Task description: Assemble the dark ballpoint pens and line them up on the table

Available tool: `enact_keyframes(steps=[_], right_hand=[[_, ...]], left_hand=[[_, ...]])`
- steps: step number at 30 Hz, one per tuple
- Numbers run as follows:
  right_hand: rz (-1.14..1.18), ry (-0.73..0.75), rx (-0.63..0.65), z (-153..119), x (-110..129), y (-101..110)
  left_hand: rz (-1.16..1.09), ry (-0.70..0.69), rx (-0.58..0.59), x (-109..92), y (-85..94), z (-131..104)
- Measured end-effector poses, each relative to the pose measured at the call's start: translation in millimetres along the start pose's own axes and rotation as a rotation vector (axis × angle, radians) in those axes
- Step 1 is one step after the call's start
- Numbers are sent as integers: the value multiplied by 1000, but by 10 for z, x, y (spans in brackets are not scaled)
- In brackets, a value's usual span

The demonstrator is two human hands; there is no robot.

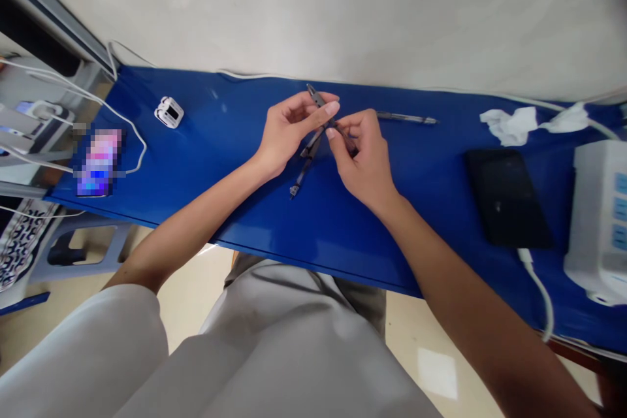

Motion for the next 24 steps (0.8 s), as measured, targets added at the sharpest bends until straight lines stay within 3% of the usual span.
enact_keyframes(steps=[12, 24], right_hand=[[-178, 75, 24, 37, -38, 9], [-215, 60, 41, 24, -38, 4]], left_hand=[[-117, 138, -85, -22, 110, 19], [-177, 145, -156, -57, 218, 66]])
Point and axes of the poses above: each hand's wrist, its own z-axis towards the middle knuckle, its own y-axis out of the back of the hand, x = y × z, the point moved 5 cm from there along z, towards the middle knuckle, and after that the axes turned 12 degrees about y, right-handed, at the moved point
